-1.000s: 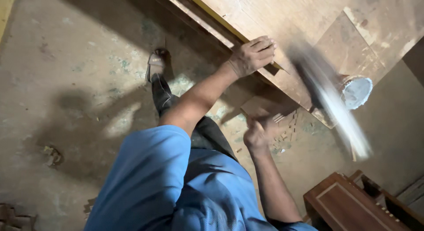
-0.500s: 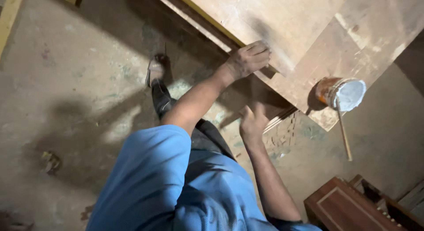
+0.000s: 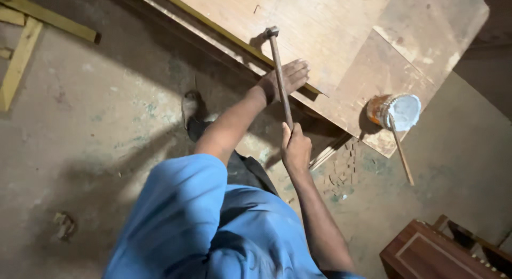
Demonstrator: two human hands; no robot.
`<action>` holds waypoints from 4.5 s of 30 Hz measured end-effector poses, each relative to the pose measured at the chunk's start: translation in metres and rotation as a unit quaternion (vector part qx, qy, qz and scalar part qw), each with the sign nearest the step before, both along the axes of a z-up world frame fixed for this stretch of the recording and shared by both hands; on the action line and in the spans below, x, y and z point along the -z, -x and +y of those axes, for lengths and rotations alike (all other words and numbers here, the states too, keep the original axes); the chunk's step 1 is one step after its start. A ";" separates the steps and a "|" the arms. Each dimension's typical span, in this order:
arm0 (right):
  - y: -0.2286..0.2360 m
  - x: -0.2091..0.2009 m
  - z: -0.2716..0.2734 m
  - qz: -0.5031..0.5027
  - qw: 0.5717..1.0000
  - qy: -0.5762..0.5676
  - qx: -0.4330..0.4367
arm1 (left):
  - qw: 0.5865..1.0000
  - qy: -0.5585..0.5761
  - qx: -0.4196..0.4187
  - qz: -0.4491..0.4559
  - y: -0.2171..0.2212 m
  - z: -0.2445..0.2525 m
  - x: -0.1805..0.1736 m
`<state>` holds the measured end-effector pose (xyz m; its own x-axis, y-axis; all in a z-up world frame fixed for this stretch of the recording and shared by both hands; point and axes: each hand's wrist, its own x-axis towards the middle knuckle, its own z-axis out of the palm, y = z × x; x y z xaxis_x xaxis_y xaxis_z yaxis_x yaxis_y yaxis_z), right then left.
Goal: The person applies glue to the edge of a wood strip with a brush and nails it to a plywood board using a hammer and nails.
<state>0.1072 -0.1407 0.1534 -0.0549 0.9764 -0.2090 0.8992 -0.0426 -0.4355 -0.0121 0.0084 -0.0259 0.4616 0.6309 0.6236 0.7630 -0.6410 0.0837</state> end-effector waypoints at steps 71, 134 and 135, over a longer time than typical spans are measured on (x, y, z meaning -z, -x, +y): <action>0.029 0.004 -0.124 0.155 0.912 -0.125 0.358 | 0.897 0.257 0.259 -0.250 -0.013 0.033 -0.110; 0.045 -0.081 -0.083 0.635 0.582 0.056 0.505 | 0.922 0.129 0.352 0.092 0.022 0.080 -0.096; 0.036 -0.080 -0.092 0.567 0.668 0.026 0.481 | 0.923 0.125 0.351 0.093 0.020 0.080 -0.095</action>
